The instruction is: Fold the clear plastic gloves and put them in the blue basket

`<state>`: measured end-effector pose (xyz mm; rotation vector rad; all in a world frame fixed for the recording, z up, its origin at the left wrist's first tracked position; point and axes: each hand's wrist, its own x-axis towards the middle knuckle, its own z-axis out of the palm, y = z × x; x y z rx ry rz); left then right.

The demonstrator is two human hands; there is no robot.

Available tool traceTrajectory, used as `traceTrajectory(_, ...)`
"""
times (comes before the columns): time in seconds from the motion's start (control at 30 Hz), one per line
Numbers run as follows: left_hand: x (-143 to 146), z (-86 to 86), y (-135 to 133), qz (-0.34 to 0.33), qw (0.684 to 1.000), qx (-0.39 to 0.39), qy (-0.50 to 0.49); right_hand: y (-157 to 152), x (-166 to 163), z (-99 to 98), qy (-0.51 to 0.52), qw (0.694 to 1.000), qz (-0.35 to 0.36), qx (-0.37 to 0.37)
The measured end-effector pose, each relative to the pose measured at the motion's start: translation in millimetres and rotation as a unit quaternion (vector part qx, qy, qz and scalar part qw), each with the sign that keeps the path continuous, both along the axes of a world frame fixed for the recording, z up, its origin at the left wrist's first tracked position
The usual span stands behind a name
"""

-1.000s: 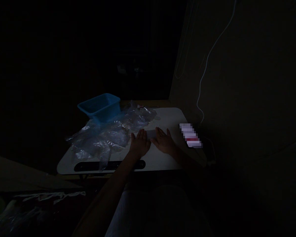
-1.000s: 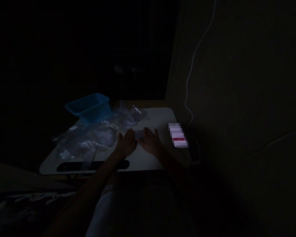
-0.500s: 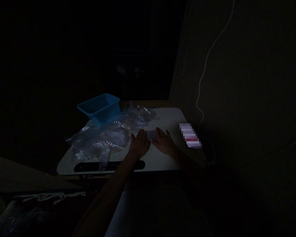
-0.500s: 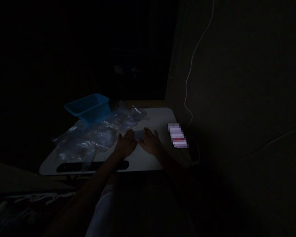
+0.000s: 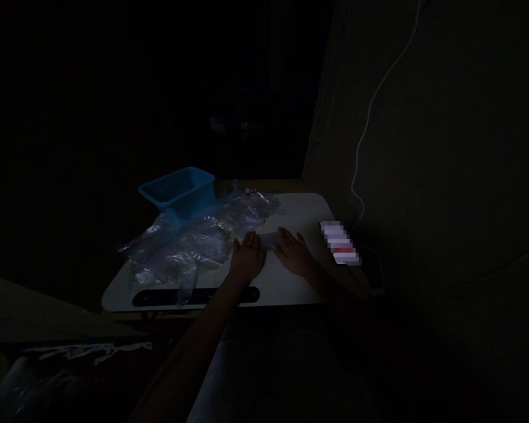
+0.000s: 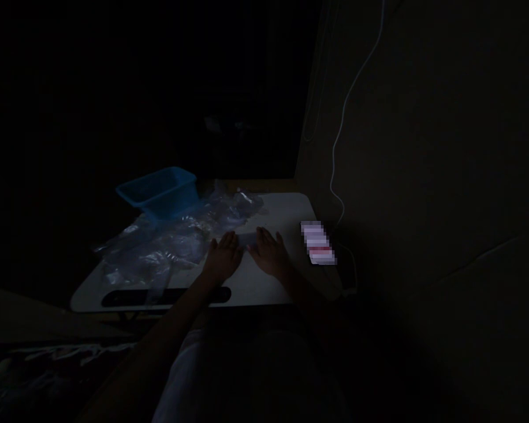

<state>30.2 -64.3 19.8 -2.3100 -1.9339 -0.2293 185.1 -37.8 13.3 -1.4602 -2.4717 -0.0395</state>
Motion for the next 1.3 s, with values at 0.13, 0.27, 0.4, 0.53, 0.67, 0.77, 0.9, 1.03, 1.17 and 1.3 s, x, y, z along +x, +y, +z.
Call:
traceTrajectory(0.13,0.6,-0.8,0.8,-0.005,1.0,0.004,0.004,-4.5,-1.9,5.6,0.032,0.999,0.0,0.041)
traceTrajectory(0.27,0.8,0.2,0.7,-0.003,1.0,-0.006,0.011,-9.6,-12.9,9.7,0.033,0.997,0.044,0.046)
traceTrajectory(0.4,0.5,0.8,0.2,-0.001,1.0,-0.02,0.009,-8.6,-21.9,8.0,0.02,0.996,0.081,0.013)
traceTrajectory(0.53,0.4,0.7,-0.2,-0.004,1.0,-0.021,0.01,-5.6,-23.0,3.9,-0.008,0.995,0.095,-0.004)
traceTrajectory(0.67,1.1,1.2,-0.5,-0.004,1.0,-0.022,0.013,-4.9,-23.7,1.4,-0.026,0.996,0.087,-0.005)
traceTrajectory(0.77,1.7,1.4,-0.2,0.001,0.999,-0.029,0.015,-5.3,-25.2,1.7,-0.019,0.997,0.076,-0.011)
traceTrajectory(0.9,2.3,2.6,-0.6,0.002,0.999,-0.03,0.014,-6.4,-26.1,3.5,-0.019,0.998,0.055,-0.015)
traceTrajectory(1.03,2.9,4.9,-1.9,0.005,1.0,-0.024,0.007,-6.7,-23.8,3.8,-0.023,0.999,0.034,-0.006)
traceTrajectory(1.17,3.0,5.5,-1.6,0.006,1.0,-0.026,0.014,-6.8,-19.6,3.6,-0.016,1.0,0.025,-0.01)
traceTrajectory(1.3,2.9,4.4,-0.7,0.005,1.0,-0.018,0.018,-7.4,-15.6,4.6,-0.01,1.0,0.019,-0.017)
